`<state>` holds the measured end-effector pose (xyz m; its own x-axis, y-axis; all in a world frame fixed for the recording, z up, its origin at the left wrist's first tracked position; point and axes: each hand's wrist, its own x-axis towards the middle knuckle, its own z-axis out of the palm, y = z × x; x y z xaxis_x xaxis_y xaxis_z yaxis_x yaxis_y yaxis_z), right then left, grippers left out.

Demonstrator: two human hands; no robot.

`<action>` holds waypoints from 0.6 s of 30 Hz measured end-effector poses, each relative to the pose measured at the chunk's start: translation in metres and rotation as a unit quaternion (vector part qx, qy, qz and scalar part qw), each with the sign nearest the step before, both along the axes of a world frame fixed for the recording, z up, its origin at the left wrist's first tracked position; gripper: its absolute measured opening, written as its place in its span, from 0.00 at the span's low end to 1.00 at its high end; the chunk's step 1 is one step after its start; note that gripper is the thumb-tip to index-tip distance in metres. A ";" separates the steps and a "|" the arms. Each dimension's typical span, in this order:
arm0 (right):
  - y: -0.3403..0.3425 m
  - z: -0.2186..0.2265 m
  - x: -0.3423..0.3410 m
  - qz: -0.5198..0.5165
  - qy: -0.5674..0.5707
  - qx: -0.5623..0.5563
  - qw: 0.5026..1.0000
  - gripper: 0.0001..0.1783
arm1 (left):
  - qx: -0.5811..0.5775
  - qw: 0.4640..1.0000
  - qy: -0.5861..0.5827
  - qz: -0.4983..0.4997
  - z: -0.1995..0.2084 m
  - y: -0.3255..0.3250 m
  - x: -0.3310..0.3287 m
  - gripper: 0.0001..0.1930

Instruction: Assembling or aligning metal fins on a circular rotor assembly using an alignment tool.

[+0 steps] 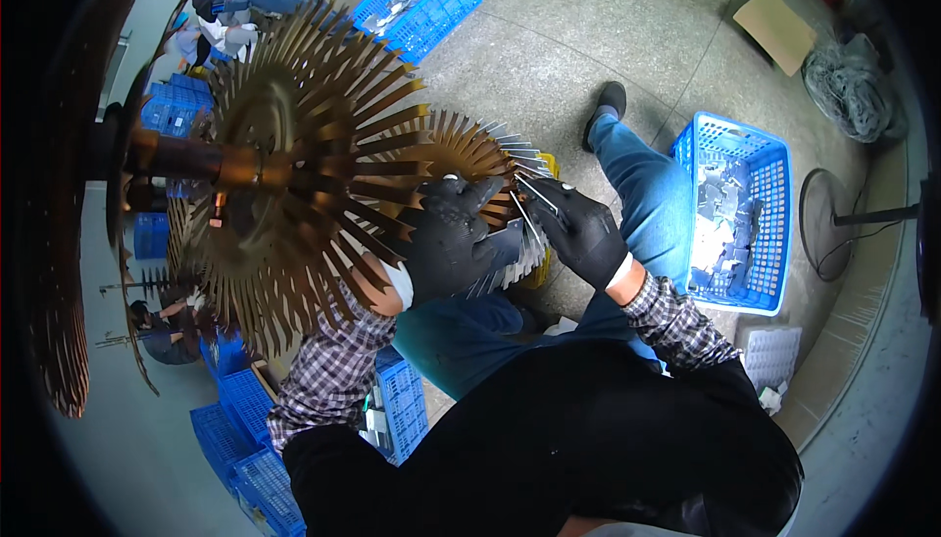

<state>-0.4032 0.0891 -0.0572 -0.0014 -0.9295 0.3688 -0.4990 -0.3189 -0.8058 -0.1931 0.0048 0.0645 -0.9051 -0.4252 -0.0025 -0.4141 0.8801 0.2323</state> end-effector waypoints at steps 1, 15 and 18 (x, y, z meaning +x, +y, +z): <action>0.000 0.000 0.000 0.002 0.001 -0.001 1.000 0.20 | -0.001 1.000 0.001 0.002 -0.001 0.000 -0.001 0.16; -0.008 0.001 -0.006 0.035 0.051 -0.062 0.996 0.23 | -0.017 0.999 -0.033 -0.002 -0.003 -0.001 -0.003 0.15; -0.010 0.009 -0.011 0.061 0.101 -0.029 0.993 0.25 | 0.004 0.999 -0.036 -0.015 -0.001 -0.004 0.003 0.15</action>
<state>-0.4147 0.0794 -0.0482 0.1890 -0.8951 0.4038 -0.6034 -0.4303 -0.6714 -0.1902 0.0009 0.0638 -0.9147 -0.3977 -0.0716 -0.4036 0.8907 0.2091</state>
